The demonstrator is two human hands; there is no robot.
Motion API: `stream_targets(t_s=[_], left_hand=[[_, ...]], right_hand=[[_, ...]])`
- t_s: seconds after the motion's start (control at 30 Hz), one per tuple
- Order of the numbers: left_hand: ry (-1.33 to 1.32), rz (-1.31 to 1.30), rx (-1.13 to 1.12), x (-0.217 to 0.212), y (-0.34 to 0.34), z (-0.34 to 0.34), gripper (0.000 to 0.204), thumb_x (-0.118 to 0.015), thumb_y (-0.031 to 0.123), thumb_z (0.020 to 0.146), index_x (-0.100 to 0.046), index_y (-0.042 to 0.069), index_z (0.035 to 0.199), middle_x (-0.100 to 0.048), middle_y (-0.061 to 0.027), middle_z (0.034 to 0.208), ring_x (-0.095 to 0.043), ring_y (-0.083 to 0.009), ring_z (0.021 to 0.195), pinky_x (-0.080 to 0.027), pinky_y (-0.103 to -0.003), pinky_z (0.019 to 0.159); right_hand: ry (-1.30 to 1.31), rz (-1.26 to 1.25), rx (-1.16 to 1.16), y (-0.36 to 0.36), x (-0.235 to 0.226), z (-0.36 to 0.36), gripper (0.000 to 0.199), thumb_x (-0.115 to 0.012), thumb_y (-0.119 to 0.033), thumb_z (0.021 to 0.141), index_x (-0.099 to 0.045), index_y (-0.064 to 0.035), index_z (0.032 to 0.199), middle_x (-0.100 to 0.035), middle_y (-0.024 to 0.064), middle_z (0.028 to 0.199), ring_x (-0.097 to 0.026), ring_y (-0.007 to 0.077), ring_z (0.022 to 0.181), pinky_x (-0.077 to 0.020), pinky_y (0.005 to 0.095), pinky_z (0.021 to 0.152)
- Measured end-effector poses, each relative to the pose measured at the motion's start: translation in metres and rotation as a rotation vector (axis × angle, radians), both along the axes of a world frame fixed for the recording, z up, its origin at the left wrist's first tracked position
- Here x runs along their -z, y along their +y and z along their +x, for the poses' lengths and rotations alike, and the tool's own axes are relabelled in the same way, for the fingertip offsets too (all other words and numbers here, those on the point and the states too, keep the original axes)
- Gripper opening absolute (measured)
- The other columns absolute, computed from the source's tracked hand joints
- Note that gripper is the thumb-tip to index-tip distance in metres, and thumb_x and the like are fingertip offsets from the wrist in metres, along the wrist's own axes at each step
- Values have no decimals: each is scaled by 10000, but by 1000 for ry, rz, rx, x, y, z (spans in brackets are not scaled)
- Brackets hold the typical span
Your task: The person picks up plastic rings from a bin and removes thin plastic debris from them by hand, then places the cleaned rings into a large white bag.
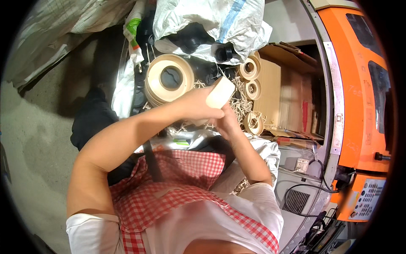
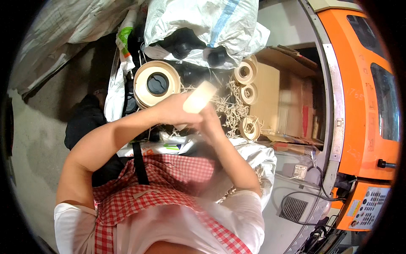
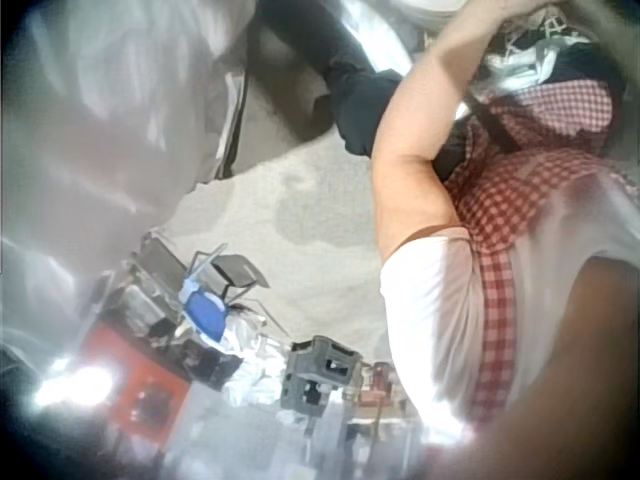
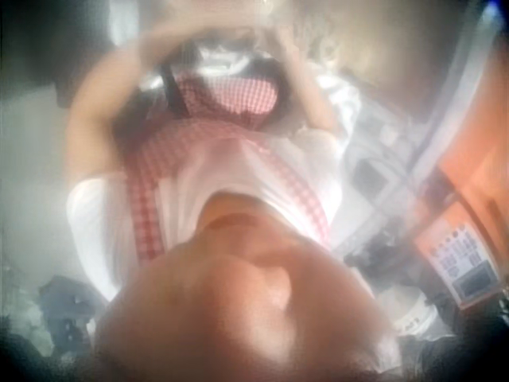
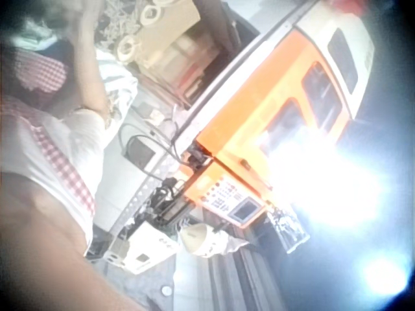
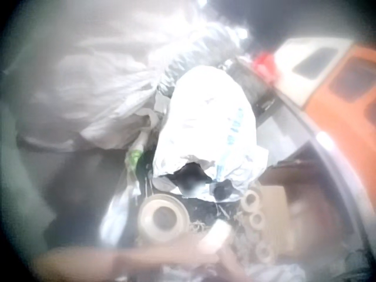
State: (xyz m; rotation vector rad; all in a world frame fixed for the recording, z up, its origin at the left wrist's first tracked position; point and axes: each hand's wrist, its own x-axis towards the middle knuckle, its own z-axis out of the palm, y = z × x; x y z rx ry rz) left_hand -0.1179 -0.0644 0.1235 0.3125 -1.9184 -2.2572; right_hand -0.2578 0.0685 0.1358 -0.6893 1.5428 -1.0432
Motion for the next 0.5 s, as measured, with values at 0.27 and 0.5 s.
stream_targets(t_s=[0.27,0.5], left_hand=[[4,-98,-128,11,5,3,605,-685,318,702,-508,63,1221,-660,-110,873,-641,-179,748,-506,-300,695],[45,-86,-179,17,11,6,631,-687,347,702,-500,63,1234,-658,-135,907,-643,-212,795,-497,-312,752]], right_hand=[[216,190,111,-3,1,15,750,-622,-359,827,-216,-28,1365,-447,201,1253,-496,276,1136,-433,386,933],[111,-20,180,-2,6,25,574,-459,-503,921,-408,-57,1279,-565,159,1052,-562,220,966,-465,337,825]])
